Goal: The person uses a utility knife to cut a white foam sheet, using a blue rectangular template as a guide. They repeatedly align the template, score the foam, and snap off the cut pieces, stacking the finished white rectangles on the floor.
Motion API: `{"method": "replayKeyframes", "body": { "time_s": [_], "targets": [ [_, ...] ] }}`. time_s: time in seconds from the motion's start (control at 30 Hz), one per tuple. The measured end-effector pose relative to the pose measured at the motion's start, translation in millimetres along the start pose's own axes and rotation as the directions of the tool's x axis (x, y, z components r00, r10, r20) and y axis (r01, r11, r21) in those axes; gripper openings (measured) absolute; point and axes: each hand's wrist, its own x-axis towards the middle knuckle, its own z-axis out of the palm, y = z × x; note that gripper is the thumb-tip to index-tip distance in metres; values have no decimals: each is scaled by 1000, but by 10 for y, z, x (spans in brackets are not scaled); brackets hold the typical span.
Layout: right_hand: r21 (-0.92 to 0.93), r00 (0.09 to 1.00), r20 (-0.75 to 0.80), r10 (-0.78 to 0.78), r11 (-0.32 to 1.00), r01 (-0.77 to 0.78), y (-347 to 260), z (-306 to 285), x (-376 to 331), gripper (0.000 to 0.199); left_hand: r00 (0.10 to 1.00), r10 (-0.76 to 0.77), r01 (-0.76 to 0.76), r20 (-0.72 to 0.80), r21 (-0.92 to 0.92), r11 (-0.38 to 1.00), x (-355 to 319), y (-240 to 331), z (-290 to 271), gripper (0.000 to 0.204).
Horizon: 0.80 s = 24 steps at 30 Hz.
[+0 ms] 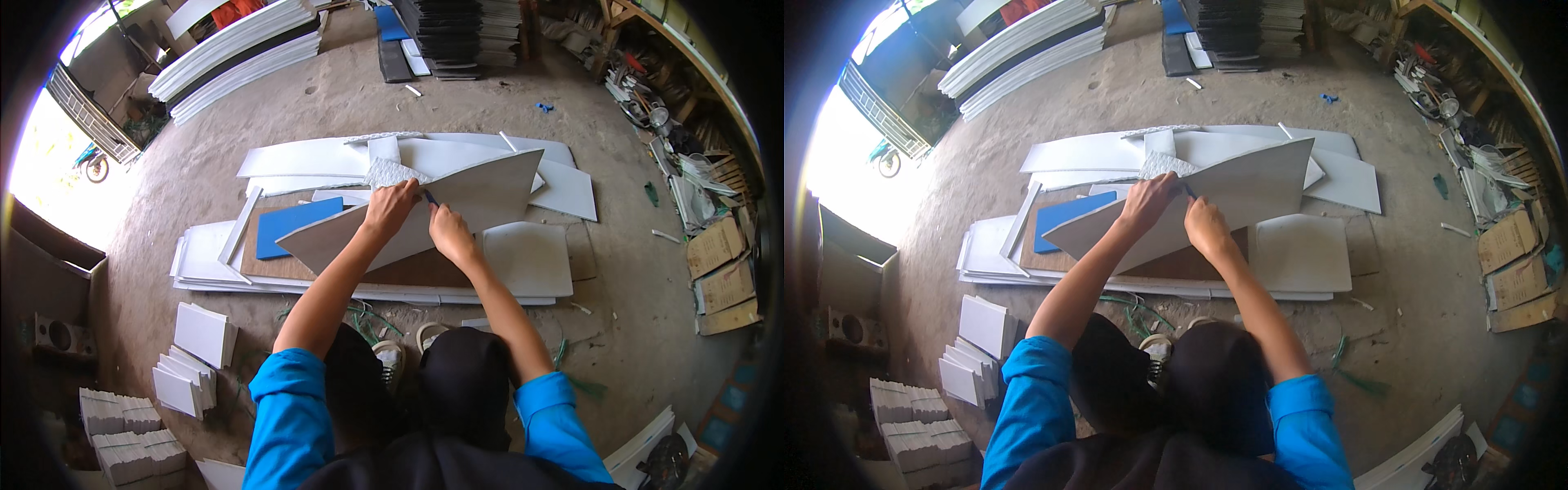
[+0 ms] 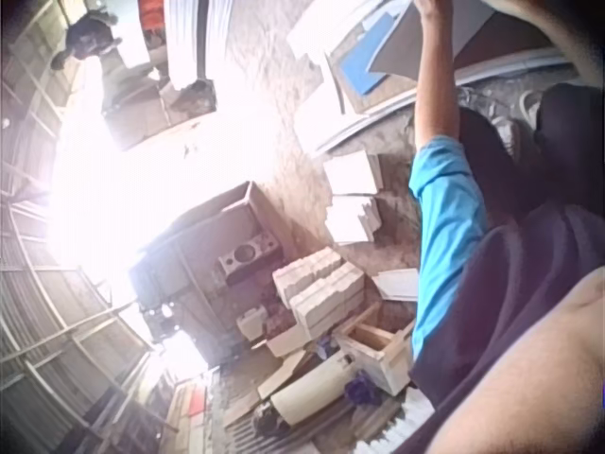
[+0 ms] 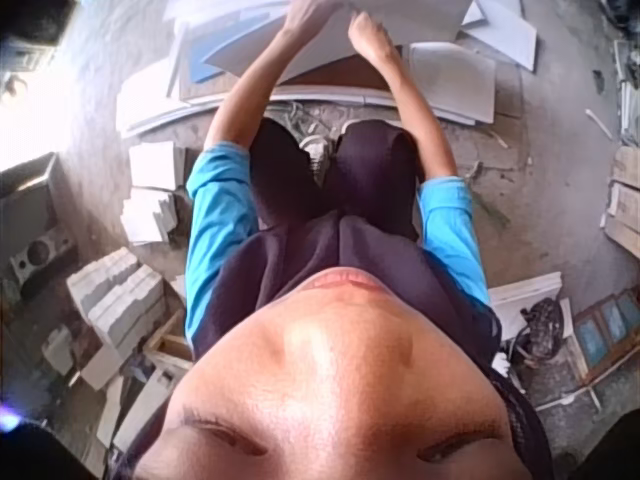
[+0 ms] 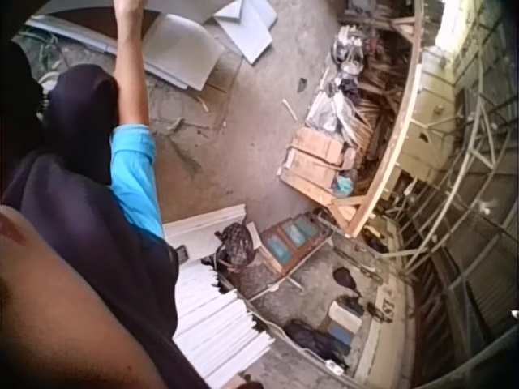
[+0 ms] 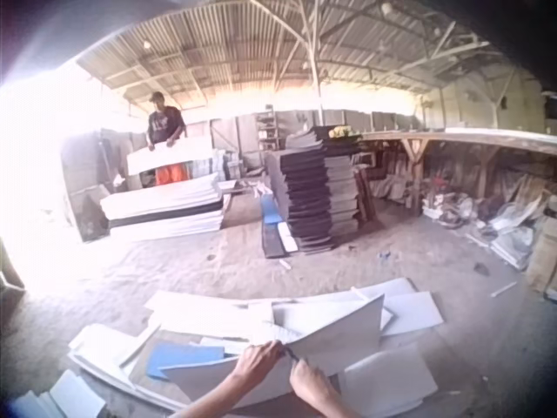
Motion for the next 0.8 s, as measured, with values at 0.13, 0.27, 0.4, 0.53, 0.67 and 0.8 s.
{"method": "replayKeyframes", "body": {
  "time_s": [0.13, 0.27, 0.4, 0.53, 0.67, 0.8],
  "targets": [
    [-28, 996, 87, 28, 999, -26, -34, -33, -25, 44, 993, -80, 72, 87, 101, 992, 7, -51, 5, 21],
    [-60, 983, 169, 66, 997, -57, -75, -135, -71, 43, 997, -42, 34, 66, 107, 994, -5, -71, 29, 22],
    [-40, 972, 213, 103, 995, -96, -147, -218, -31, 47, 997, -13, 6, 74, 95, 995, -16, -18, -7, 21],
    [-93, 965, 217, 149, 987, -131, -134, -129, 18, 36, 997, 7, -15, 74, 100, 995, -29, 3, -9, 19],
    [-73, 951, 248, 186, 982, -173, -162, -148, 40, 30, 996, 10, -20, 90, 119, 993, -26, 1, -19, 19],
    [-82, 946, 263, 188, 982, -172, -149, -102, 110, 29, 994, -52, 46, 92, 68, 997, 7, -9, -64, 20]
  ]
}}
